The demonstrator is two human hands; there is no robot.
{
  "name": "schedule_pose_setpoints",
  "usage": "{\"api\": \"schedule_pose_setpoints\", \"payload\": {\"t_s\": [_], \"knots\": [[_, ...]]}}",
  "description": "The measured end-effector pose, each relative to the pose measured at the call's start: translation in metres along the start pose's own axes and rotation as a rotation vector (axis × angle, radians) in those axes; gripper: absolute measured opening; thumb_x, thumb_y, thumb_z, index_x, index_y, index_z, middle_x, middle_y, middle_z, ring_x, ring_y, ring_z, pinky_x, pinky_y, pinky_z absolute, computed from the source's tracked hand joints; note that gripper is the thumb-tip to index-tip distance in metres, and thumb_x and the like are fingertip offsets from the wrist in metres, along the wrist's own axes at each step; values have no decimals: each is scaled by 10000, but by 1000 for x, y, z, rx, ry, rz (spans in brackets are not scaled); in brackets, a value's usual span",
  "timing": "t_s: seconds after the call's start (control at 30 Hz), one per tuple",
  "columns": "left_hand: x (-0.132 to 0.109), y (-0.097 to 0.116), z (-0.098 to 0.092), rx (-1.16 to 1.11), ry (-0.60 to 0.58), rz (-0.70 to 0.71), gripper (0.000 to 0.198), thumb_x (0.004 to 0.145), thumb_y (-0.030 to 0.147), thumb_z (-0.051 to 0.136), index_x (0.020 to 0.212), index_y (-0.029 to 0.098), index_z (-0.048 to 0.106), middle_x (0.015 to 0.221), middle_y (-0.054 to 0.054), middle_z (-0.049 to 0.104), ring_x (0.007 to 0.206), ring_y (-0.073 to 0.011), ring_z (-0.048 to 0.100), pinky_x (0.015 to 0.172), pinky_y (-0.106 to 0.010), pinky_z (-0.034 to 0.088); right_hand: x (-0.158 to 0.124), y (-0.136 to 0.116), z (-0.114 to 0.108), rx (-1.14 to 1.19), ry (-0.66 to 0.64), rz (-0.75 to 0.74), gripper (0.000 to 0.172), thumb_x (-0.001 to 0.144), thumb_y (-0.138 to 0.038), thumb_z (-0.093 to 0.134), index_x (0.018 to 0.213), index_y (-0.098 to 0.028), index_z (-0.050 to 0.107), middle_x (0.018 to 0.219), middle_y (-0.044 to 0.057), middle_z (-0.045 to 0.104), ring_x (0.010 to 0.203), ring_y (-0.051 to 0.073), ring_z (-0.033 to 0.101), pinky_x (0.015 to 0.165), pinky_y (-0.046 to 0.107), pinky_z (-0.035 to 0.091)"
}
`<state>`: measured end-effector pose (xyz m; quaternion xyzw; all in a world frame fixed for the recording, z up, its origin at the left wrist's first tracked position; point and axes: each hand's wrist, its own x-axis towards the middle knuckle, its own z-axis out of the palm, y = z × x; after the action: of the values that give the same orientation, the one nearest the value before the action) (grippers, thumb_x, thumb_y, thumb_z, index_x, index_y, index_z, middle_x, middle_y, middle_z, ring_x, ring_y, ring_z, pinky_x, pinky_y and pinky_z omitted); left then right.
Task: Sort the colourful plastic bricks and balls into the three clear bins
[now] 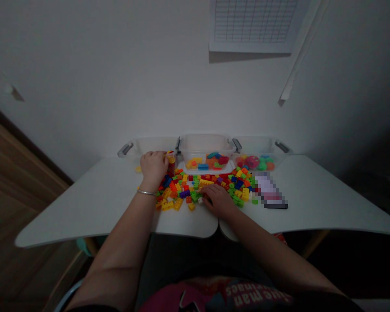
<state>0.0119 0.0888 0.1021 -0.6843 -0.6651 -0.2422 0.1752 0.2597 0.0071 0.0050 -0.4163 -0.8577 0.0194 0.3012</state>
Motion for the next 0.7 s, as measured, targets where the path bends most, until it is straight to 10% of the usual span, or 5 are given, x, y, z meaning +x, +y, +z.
{"api": "schedule_pose_setpoints", "payload": {"t_s": [0.43,0.7], "knots": [[-32,15,22,-354,106,32,499,867,304,526,1344,159,554,1435,-140,533,1327,-285,475,1141,-456,358,0,0,3,-8,14,-10,225,895,-163,556,1096,-162,657,1104,109,700,1065,240,612,982,413,477],[-71,43,23,-66,-162,34,439,885,379,552,1264,172,628,1381,-175,570,1271,-361,504,1080,-549,370,1,-1,3,-13,-3,17,221,902,-159,566,1101,-174,661,1108,104,701,1085,234,610,992,405,472]]}}
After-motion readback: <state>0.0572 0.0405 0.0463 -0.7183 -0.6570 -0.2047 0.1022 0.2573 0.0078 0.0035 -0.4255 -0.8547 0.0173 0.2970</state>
